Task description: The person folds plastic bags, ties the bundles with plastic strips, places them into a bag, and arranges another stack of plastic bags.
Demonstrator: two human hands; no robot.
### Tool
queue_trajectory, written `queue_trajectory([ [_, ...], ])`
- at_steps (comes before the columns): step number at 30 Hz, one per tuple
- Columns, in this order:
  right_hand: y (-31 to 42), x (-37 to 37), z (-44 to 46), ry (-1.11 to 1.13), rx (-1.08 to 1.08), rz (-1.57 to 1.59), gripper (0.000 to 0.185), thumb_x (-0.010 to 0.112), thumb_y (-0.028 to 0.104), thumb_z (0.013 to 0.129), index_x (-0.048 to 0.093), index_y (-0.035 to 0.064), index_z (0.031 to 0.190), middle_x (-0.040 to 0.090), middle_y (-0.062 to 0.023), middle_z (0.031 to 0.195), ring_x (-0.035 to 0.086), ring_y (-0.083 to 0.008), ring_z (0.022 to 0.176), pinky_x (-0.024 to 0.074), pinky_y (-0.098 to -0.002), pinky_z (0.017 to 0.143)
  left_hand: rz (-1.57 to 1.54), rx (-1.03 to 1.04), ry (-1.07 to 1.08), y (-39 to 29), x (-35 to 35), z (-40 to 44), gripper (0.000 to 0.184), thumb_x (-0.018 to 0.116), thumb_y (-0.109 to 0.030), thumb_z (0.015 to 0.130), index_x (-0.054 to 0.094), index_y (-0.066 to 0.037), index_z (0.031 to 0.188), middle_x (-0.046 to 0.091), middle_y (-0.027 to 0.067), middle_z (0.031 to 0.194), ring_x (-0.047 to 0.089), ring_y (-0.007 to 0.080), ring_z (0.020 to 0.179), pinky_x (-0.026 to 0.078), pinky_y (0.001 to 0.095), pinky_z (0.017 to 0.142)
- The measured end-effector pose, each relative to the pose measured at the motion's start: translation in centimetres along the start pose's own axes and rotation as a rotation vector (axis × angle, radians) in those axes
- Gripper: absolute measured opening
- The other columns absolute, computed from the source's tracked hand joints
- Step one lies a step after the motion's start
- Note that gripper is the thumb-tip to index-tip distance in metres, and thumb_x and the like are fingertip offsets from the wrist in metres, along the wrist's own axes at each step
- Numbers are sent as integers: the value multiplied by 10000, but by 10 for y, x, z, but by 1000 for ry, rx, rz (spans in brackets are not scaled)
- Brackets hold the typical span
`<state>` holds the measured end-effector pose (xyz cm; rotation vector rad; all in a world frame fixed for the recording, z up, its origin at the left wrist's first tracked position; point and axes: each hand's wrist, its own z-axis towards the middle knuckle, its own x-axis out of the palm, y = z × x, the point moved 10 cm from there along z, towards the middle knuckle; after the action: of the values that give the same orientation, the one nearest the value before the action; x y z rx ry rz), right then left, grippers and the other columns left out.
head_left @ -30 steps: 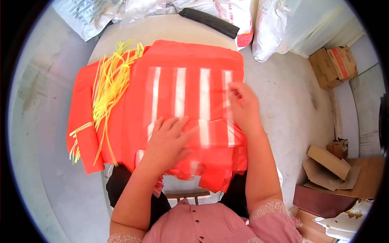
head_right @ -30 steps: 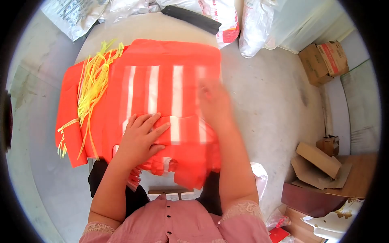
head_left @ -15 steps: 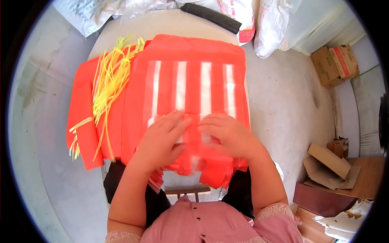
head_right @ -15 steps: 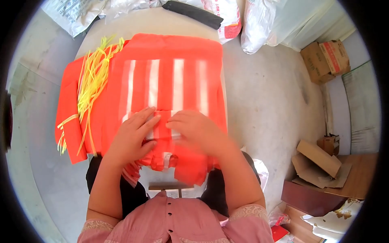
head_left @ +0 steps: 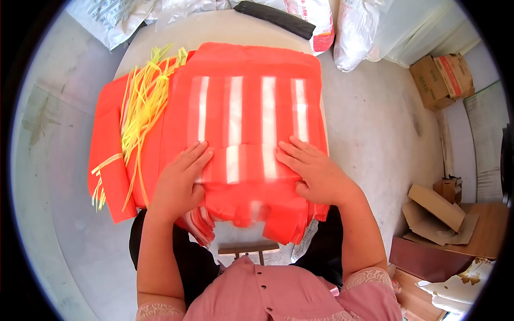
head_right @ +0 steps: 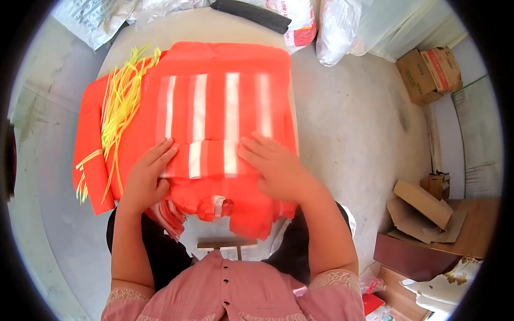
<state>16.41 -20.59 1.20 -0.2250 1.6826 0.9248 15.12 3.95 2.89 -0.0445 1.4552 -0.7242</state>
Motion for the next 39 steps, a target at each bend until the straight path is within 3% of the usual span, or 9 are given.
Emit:
queue_trajectory([
  [11,-12,-8,-10,-57,13,-60,746,592,-70,743,572,67,1476,441,-124,1641,366,-320,1545,373,-431,1237,-198,-87,-27,17,-6,-8,577,623,137,763,666,-3,1321,627,173,1445,554,362,1398,479,427,1144],
  [14,-13,-14,-14,-120,-3,-81,572,684,-15,806,643,41,1373,525,-125,1571,449,-337,1487,440,-442,1176,-299,-114,-50,29,-6,-13,508,616,147,780,694,8,1262,637,178,1438,562,360,1396,474,420,1147],
  [17,-20,-20,-18,-162,-14,15,607,610,-77,755,667,27,1351,596,-124,1509,504,-340,1449,474,-423,1150,-337,-107,-79,35,-8,-15,455,621,139,781,713,18,1211,672,180,1390,571,378,1383,475,417,1144],
  [20,-33,-32,-27,-194,24,212,442,612,-68,822,713,-1,1246,669,-145,1424,609,-284,1363,520,-380,1086,-415,-63,-65,32,-16,-15,385,620,141,793,719,44,1152,717,174,1323,652,322,1298,499,378,1114],
  [23,-63,-18,-39,-126,407,980,241,618,-20,918,732,-6,1129,736,-109,1258,682,-161,1175,540,-319,982,-891,-378,-60,49,-3,-29,210,642,89,874,725,47,1062,762,91,1108,706,171,1050,546,298,949],
  [26,-79,-24,-34,-254,481,958,158,626,30,975,702,21,1113,699,-33,1057,634,-72,991,521,-269,893,-941,-546,-48,72,12,-38,74,665,-13,964,716,18,1008,673,-10,937,592,54,861,501,242,777],
  [29,-96,-13,-27,-286,564,895,186,648,62,986,643,54,1172,620,11,1005,578,-79,935,500,-268,866,-908,-614,-142,65,17,-24,89,674,-93,1006,700,-8,1010,576,-54,855,510,43,804,441,233,709],
  [35,-96,-8,-24,-320,503,890,298,657,83,985,575,80,1271,610,-14,1184,580,-100,1097,506,-299,958,-788,-634,-222,76,24,-22,154,676,-126,1018,626,-19,1118,625,-21,887,557,49,819,464,234,723],
  [39,-92,-7,-21,-285,502,828,291,653,84,988,587,74,1271,622,-25,1181,589,-111,1107,509,-301,976,-806,-639,-229,72,19,-23,200,672,-125,1024,583,-30,1175,650,3,901,585,57,819,476,235,718],
])
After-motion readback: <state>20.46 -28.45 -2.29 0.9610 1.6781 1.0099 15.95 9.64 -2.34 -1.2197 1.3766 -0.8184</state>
